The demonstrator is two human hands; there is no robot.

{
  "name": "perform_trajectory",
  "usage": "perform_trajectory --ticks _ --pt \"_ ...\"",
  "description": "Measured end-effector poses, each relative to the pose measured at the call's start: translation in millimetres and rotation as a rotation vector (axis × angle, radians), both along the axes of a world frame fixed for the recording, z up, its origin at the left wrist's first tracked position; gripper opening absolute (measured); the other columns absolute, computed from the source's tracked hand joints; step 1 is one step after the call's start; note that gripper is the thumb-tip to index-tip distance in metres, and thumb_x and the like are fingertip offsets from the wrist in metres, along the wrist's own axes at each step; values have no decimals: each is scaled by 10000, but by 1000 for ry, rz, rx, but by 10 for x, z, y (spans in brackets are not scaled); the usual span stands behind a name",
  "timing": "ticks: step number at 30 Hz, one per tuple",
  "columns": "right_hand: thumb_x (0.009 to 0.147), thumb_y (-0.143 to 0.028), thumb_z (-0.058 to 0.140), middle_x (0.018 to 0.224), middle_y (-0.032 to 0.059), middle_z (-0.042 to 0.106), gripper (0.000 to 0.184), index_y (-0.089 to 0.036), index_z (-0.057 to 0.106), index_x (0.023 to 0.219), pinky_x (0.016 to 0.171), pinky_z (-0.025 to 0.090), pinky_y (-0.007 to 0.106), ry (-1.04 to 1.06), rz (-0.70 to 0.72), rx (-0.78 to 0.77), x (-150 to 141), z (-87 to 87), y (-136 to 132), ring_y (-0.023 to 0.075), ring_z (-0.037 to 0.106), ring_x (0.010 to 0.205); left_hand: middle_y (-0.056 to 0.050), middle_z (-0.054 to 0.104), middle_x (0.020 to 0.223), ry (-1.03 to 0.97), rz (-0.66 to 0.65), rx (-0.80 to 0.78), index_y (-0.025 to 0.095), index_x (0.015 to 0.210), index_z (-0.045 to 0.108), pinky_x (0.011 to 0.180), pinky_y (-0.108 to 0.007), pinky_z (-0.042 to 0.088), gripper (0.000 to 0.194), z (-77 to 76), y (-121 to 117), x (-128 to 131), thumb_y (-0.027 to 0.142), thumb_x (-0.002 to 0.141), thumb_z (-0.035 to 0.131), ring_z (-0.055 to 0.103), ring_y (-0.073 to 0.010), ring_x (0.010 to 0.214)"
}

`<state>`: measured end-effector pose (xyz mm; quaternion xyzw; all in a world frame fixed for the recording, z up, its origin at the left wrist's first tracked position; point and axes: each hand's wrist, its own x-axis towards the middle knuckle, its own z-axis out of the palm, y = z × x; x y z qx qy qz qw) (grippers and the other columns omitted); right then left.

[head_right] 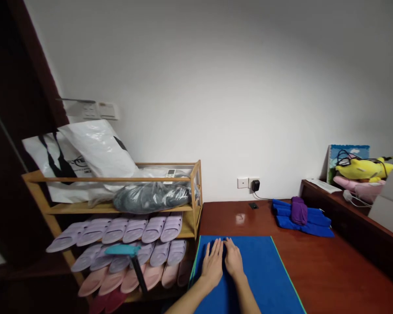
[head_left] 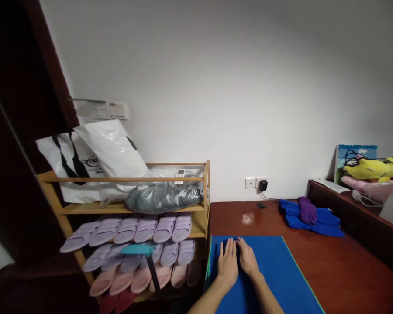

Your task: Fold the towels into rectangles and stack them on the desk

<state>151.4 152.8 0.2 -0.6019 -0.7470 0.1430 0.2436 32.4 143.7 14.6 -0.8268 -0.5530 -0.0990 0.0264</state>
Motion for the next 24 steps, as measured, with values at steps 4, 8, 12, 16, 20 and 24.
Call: perform_trajectory --ticks 4,8,12,16,20,24 --pt "892 -417 294 1452 73 378 527 -208 430 1357 1102 254 436 -46 -39 -32 177 -89 281 211 291 1362 -76 243 1508 -13 54 -12 178 1436 256 1121 -496 211 551 -90 467 -159 364 918 269 195 -238 1389" --pt "879 -558 264 1501 46 273 607 -258 342 1401 1119 187 458 -209 -212 -40 774 -250 336 208 208 1393 -4 223 1519 -28 57 -40 302 1441 204 1124 -519 171 559 -259 658 -406 517 925 194 168 -222 1398" --pt "868 -574 272 1528 48 206 654 -249 244 1434 1121 167 472 -381 -451 -95 1507 -411 376 212 143 1408 39 162 1534 -70 54 -41 355 1441 145 1136 -523 99 568 -352 664 -471 572 916 173 91 -221 1411" --pt "881 -572 213 1533 48 198 647 -250 208 1442 1119 178 483 -386 -453 -131 1800 -361 400 200 143 1408 5 194 1529 -81 63 -62 332 1436 211 1129 -529 121 577 -243 650 -420 577 915 195 122 -246 1406" --pt "861 -617 259 1534 73 180 701 -216 238 1436 1129 156 487 -388 -426 8 1514 -152 100 224 135 1408 -43 171 1532 -83 50 27 244 1456 147 1132 -505 139 566 -13 470 -384 484 946 194 148 -229 1403" --pt "849 -637 275 1526 1 205 658 -347 188 1433 1082 288 489 -318 -312 79 1166 -244 -619 226 209 1391 -4 136 1535 -68 -110 76 275 1456 1 1121 -474 202 611 -20 -11 -480 480 942 260 172 -228 1398"
